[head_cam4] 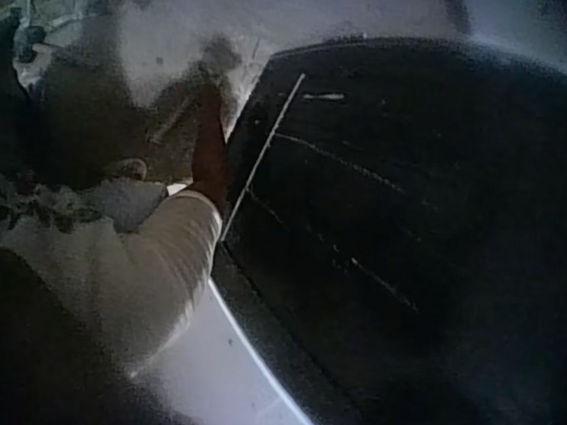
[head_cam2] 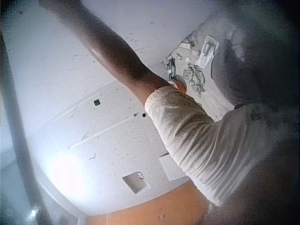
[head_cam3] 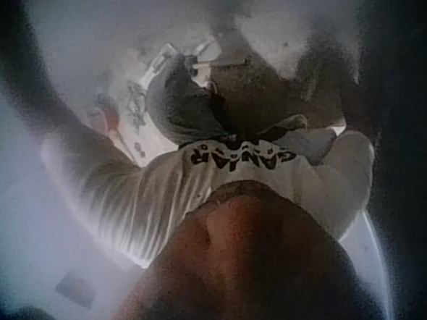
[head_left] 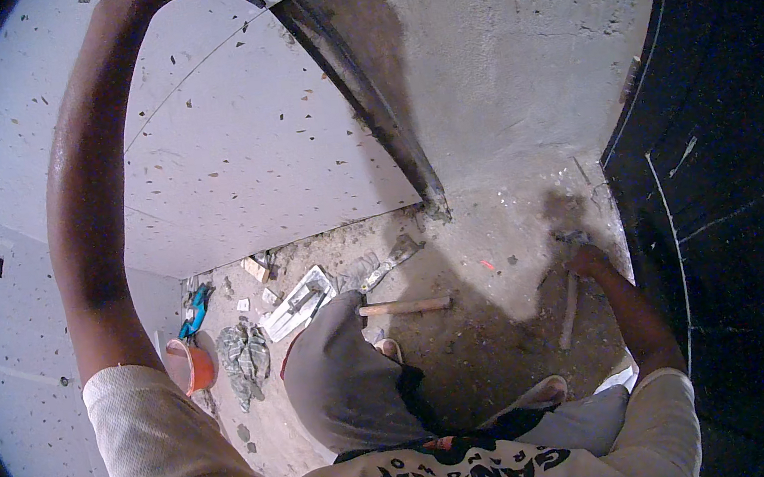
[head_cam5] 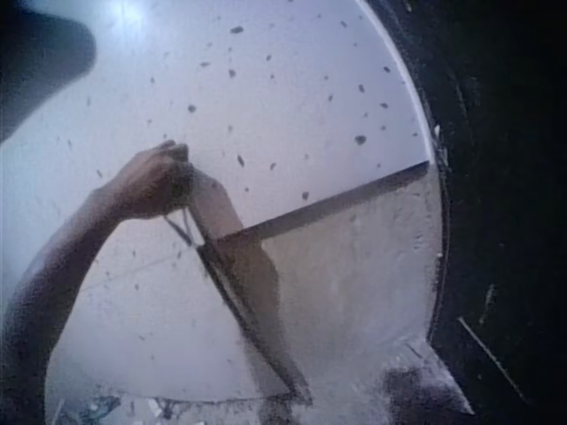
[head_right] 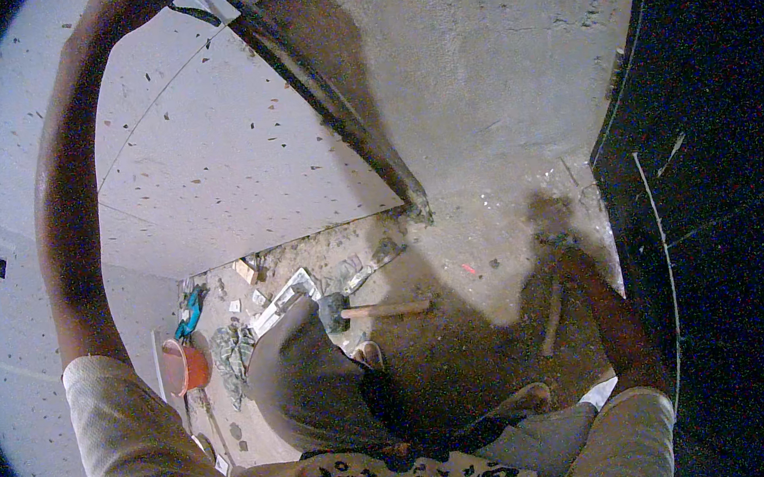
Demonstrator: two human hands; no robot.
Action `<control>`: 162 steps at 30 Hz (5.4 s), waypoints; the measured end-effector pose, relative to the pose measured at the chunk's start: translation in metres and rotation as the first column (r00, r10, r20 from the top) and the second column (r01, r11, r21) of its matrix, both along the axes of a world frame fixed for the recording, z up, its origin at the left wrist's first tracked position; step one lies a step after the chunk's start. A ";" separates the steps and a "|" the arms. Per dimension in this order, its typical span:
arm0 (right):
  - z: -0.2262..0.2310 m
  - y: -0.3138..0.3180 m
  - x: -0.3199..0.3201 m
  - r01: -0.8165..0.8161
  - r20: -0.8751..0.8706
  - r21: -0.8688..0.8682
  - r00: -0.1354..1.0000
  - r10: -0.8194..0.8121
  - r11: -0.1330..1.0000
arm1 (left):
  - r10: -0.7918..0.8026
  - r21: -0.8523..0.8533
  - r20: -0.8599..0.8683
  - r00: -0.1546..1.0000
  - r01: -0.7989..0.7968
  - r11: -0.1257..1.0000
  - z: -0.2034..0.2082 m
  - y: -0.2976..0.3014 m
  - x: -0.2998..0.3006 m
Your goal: The person installs terrazzo-style tiles on a curved wall. They use a hammer and chisel to break and remove existing tiles, then apply adhesive and set new tiles into place, tapping them to secure them.
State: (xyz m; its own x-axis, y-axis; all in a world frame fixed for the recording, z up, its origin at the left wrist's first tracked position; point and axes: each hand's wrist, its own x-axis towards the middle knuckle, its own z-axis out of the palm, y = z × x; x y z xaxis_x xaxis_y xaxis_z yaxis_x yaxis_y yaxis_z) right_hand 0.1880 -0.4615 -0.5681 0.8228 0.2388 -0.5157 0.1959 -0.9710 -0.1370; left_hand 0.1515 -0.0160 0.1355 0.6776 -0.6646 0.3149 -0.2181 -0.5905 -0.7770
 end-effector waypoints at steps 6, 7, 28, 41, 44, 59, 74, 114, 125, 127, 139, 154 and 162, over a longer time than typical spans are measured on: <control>-0.019 0.000 0.003 0.045 0.033 -0.022 0.999 -0.044 0.999 | 0.005 -0.079 -0.021 1.000 -0.006 0.997 -0.003 0.004 -0.002; -0.024 0.001 0.004 0.052 0.053 -0.010 0.997 -0.052 0.999 | -0.014 -0.046 -0.029 0.999 0.013 0.999 -0.002 0.006 -0.001; 0.082 0.137 0.006 -0.019 0.203 0.537 0.973 -0.107 0.843 | 0.301 -0.076 0.084 0.950 -0.295 0.952 -0.046 0.153 -0.139; 0.085 0.177 -0.012 0.027 0.062 0.536 0.996 -0.072 0.844 | 0.308 -0.726 -0.665 0.680 -0.686 -0.052 -0.313 0.246 -0.313; 0.058 0.174 -0.013 0.003 0.160 0.498 0.983 -0.096 0.867 | 0.169 -0.706 -0.708 0.686 -0.687 -0.173 -0.391 0.251 -0.312; 0.102 0.263 -0.004 -0.045 0.281 0.602 0.947 -0.158 0.797 | -0.145 -0.743 -0.665 0.733 -0.628 0.234 -0.610 0.113 -0.138; 0.093 0.311 -0.031 0.029 0.430 0.561 0.844 -0.321 0.827 | -0.249 -0.666 -0.713 0.656 -0.744 -0.053 -0.647 0.070 -0.102; -0.011 0.180 -0.037 0.071 0.404 0.596 0.835 -0.374 0.800 | 0.728 -0.646 -0.545 0.415 -0.762 -0.050 -0.655 0.241 -0.349; -0.004 0.281 -0.031 0.024 0.293 0.511 0.935 -0.200 0.859 | 0.557 -0.595 -0.736 0.386 -0.761 -0.258 -0.682 0.251 -0.443; -0.001 0.294 -0.035 -0.021 0.314 0.464 0.939 -0.142 0.886 | 0.551 -0.579 -0.756 0.353 -0.753 -0.312 -0.689 0.255 -0.456; -0.025 0.274 -0.025 -0.034 0.293 0.387 0.952 -0.088 0.921 | 0.519 -0.449 -0.815 0.258 -0.848 -0.283 -0.655 0.269 -0.434; 0.011 0.285 -0.037 -0.024 0.194 0.493 0.977 -0.083 0.870 | 0.750 -0.605 -0.602 0.276 -0.770 -0.202 -0.669 0.377 -0.417; -0.027 0.256 -0.035 -0.045 0.212 0.612 0.971 -0.108 0.790 | 0.513 -0.242 -0.852 0.107 -0.948 -0.204 -0.706 0.451 -0.415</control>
